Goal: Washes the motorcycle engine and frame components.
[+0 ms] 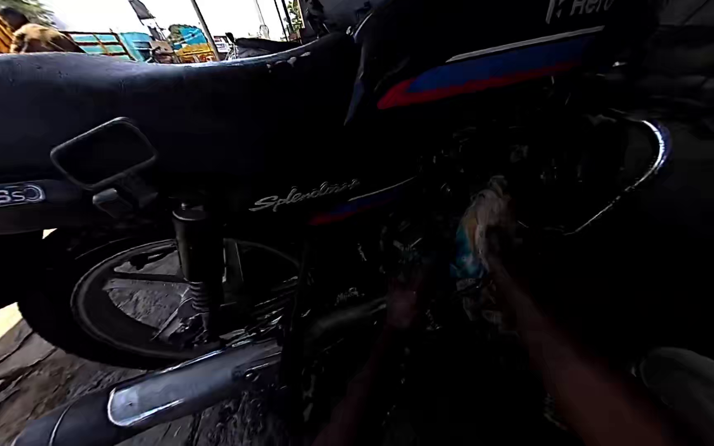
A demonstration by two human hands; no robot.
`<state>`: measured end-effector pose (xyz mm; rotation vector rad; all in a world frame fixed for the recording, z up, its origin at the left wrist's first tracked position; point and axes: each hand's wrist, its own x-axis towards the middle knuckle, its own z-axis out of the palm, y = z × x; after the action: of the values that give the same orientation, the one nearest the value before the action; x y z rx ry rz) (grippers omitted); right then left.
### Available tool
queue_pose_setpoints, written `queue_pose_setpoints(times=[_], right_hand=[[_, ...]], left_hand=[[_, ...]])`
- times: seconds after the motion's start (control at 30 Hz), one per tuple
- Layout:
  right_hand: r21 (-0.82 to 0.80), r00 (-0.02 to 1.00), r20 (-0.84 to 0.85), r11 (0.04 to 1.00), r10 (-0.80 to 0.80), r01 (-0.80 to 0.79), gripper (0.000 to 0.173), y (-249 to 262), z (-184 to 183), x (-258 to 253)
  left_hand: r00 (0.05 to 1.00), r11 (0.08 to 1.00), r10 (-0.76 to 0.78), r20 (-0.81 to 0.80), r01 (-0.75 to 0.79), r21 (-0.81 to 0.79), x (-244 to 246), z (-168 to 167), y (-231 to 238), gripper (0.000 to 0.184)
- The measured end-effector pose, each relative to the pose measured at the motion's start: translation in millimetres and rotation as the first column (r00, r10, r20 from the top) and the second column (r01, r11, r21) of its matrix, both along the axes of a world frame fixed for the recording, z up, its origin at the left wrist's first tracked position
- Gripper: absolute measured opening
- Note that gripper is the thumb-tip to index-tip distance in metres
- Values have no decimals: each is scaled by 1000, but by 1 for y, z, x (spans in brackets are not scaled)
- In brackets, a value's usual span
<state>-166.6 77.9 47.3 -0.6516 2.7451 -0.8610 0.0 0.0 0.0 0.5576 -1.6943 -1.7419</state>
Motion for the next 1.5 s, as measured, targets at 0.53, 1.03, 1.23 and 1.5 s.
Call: queue_pose_setpoints(times=[0.53,1.03,1.23,1.5], right_hand=[[-479,986,-121,877,-111,40,41,-79,-13,2],[-123,984,-64,977,166,-172,44,-84,1,-24],[-205,974,11,954,225,-218,44,-16,-43,6],[-880,982,-33,472,-187,60,28,-51,-26,-6]], left_hand=[[999,994,-2,32,6,-112,-4,-4,-4,39],[998,990,-36,-53,28,-138,4,-8,-7,36],[1000,988,-24,-21,20,-155,4,-8,-8,40],[996,989,-14,-87,1,-149,-3,-18,-13,39]])
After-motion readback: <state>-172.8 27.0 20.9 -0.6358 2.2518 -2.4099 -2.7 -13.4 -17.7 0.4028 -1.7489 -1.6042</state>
